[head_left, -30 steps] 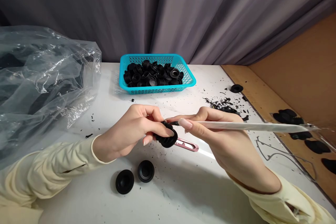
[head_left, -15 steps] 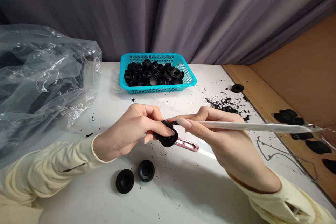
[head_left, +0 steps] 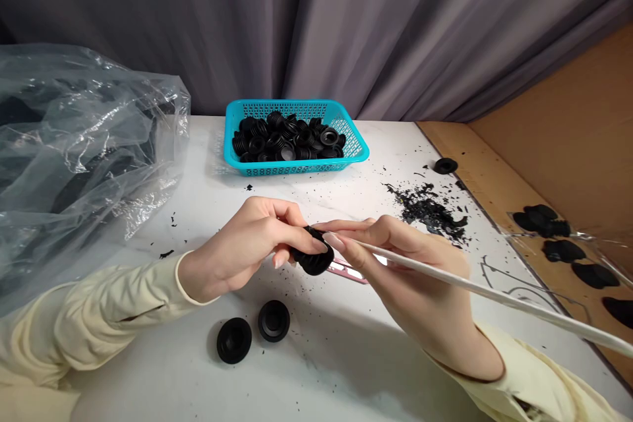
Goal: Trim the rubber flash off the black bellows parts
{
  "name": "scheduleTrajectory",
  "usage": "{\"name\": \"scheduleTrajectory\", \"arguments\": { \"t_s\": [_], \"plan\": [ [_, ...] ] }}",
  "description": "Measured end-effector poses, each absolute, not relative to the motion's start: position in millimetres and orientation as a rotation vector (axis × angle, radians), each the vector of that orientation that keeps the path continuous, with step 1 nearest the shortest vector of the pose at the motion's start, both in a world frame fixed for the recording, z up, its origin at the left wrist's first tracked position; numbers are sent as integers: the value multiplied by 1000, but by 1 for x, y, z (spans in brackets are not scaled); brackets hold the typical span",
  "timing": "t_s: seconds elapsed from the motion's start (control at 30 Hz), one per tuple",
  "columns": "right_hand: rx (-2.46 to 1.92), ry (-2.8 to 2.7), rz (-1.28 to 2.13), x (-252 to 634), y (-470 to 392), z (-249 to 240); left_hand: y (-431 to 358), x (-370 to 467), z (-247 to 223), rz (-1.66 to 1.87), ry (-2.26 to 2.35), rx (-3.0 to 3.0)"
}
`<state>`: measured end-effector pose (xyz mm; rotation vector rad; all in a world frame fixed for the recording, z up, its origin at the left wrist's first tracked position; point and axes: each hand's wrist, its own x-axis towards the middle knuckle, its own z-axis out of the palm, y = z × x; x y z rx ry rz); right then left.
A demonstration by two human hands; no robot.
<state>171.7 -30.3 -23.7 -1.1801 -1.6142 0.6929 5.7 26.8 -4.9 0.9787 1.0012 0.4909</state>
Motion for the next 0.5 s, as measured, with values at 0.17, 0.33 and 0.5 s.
{"name": "scheduleTrajectory", "arguments": {
  "t_s": [0.17, 0.33, 0.5],
  "plan": [
    [-1152, -1633, 644, 170, -33, -27, 26, 6, -6, 498, 1001, 965],
    [-1156, -1635, 641, 168, -30, -29, 25, 5, -6, 488, 989, 965],
    [-1162, -1428, 885, 172, -22, -22, 25, 5, -6, 519, 989, 972]
  ]
}}
